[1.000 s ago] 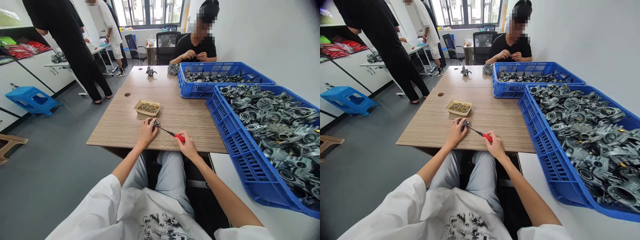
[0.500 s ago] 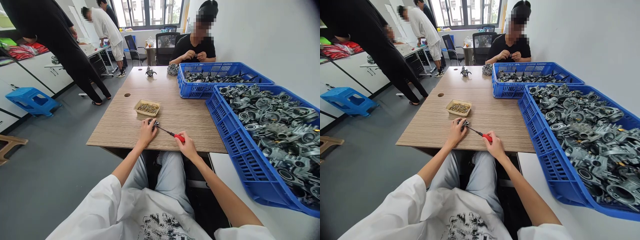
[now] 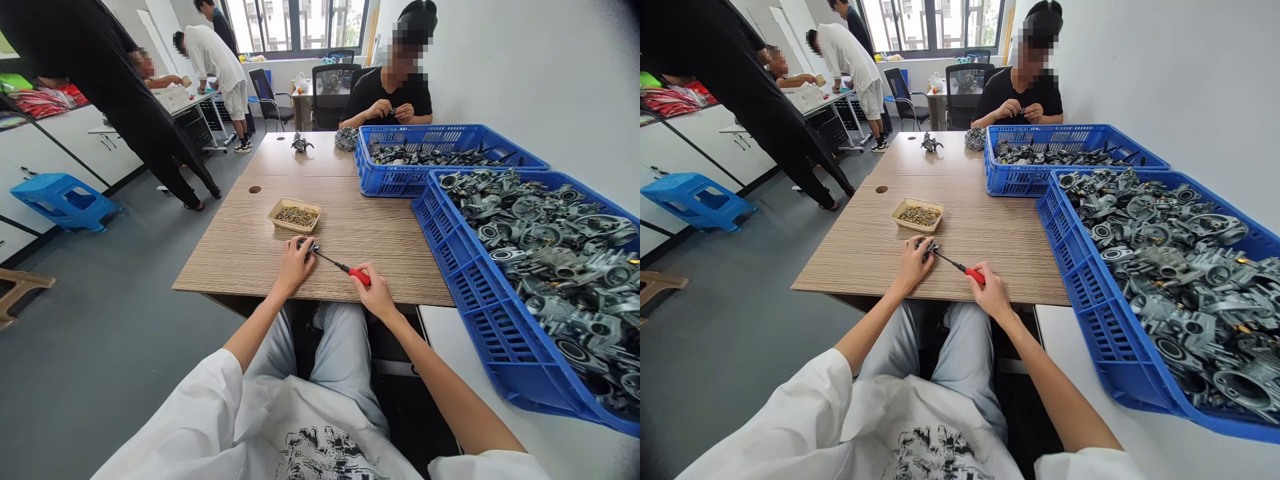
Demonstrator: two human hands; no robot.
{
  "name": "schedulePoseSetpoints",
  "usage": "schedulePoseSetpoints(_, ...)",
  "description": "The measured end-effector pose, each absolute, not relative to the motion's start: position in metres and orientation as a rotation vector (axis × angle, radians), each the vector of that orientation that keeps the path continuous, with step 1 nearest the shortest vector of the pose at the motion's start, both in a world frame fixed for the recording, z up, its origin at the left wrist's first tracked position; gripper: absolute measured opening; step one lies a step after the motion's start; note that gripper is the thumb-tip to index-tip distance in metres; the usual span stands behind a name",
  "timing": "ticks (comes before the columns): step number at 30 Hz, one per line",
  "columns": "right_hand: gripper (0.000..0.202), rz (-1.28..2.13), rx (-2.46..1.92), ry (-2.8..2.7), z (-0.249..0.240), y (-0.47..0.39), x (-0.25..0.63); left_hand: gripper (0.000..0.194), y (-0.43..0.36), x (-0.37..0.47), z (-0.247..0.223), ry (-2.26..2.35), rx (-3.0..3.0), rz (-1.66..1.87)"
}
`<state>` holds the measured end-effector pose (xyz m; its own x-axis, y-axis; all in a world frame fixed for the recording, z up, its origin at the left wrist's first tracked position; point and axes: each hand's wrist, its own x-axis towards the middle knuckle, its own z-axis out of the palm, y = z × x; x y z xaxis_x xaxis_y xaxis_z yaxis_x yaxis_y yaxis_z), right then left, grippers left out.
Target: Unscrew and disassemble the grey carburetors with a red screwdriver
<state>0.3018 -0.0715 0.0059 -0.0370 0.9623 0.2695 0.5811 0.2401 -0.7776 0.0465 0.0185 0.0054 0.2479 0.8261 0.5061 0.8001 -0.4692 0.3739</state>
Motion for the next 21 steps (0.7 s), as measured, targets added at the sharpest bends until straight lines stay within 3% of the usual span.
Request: schedulePoseSetpoints(21, 0.023, 0.632, -1.441, -1.701, 0.0091, -0.0714, 0.3028, 0.048, 0.0185, 0.0469, 0.0047, 1.617, 2.467, 1.046)
